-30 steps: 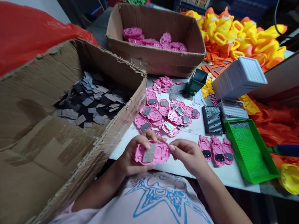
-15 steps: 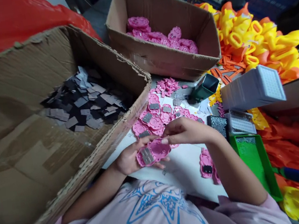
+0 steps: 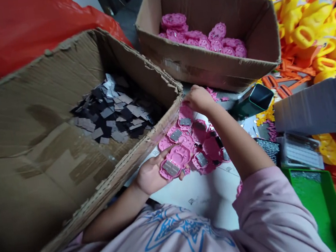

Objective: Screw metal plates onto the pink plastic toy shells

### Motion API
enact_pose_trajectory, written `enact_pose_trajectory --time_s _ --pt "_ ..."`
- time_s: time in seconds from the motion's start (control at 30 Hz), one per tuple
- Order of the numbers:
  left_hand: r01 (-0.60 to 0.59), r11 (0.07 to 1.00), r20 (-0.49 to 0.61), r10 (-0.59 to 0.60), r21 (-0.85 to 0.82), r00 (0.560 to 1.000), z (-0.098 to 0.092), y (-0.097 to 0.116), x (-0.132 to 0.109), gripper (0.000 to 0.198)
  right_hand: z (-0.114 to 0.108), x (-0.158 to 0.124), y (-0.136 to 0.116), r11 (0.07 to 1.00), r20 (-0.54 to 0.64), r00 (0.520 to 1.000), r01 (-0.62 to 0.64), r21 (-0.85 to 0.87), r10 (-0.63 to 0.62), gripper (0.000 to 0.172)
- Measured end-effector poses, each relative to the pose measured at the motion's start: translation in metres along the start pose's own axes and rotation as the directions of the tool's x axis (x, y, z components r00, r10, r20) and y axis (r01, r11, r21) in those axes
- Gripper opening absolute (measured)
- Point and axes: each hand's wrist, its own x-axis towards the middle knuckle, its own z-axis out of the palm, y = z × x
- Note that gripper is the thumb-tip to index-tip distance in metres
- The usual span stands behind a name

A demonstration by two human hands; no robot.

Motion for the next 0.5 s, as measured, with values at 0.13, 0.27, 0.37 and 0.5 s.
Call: enact_pose_trajectory --time_s 0.13,0.27,0.37,0.5 --pt "-0.007 1.0 -0.009 0.007 -0.016 1.0 0.006 -0.003 -0.003 0.059 -0.011 -0.008 -0.017 0.979 -0.112 0.992 -0.042 0.2 0.065 0.015" --pt "-0.023 1.0 0.023 0.023 0.003 0.999 0.014 -0.007 -0.009 0.058 -0.025 -0.062 -0.053 0.857 -0.218 0.956 -0.06 0.512 0.197 0.042" --pt "-0.02 0.999 0.092 0.016 0.044 0.996 0.018 -0.011 -0.013 0.054 -0.025 -0.126 -0.081 0.706 -0.218 0.935 -0.048 0.706 0.281 0.041" --pt "0.029 0.995 0.167 -0.045 0.099 0.985 0.023 -0.018 -0.015 0.049 -0.01 -0.2 -0.109 0.566 -0.277 0.883 0.016 0.824 0.38 0.036"
